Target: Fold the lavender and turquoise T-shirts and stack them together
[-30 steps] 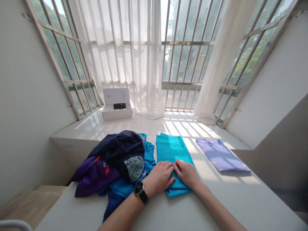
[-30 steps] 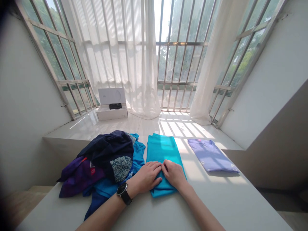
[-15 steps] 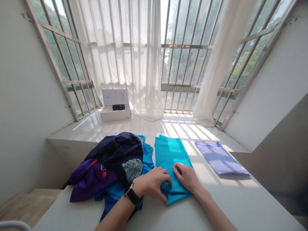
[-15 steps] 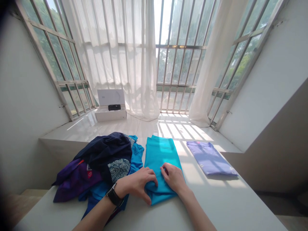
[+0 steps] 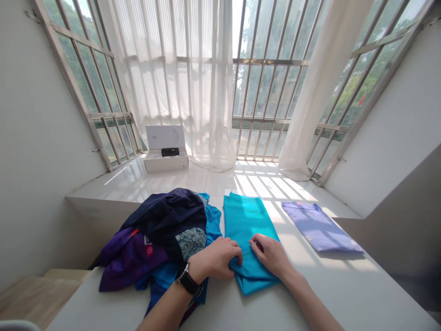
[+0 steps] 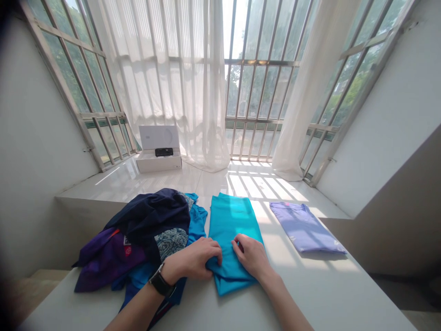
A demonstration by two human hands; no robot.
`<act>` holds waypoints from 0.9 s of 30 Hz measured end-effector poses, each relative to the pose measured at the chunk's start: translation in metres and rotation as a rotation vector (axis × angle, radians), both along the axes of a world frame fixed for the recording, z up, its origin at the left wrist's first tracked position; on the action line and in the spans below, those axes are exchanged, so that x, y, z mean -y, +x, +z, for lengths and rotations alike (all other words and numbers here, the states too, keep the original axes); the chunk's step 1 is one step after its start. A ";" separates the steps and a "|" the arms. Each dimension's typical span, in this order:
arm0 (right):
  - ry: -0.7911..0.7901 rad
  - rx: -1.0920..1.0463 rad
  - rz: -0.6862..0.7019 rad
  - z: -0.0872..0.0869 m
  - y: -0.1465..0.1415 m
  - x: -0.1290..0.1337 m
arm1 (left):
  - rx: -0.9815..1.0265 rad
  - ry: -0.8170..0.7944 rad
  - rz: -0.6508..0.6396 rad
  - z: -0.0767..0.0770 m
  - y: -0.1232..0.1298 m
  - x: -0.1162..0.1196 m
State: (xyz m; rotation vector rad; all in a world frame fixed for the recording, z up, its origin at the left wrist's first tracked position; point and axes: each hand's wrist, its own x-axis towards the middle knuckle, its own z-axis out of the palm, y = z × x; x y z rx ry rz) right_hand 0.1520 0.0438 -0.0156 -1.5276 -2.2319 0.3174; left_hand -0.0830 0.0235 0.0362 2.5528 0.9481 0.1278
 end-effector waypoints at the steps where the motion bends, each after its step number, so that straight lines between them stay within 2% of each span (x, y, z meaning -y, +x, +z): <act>1: 0.001 0.001 0.000 0.000 0.000 0.000 | 0.004 -0.005 0.000 0.000 0.000 -0.001; 10: 0.007 -0.002 0.007 0.001 0.001 0.001 | 0.100 0.009 -0.011 -0.008 -0.003 -0.005; 17: 0.010 -0.013 0.018 -0.001 0.003 0.001 | 0.125 0.046 0.065 -0.010 -0.004 -0.010; 23: -0.019 -0.028 0.023 0.000 0.002 0.001 | 0.187 0.001 0.099 -0.011 -0.006 -0.013; 27: -0.055 -0.061 0.021 0.006 0.001 0.003 | 0.193 -0.019 0.172 -0.009 -0.007 -0.014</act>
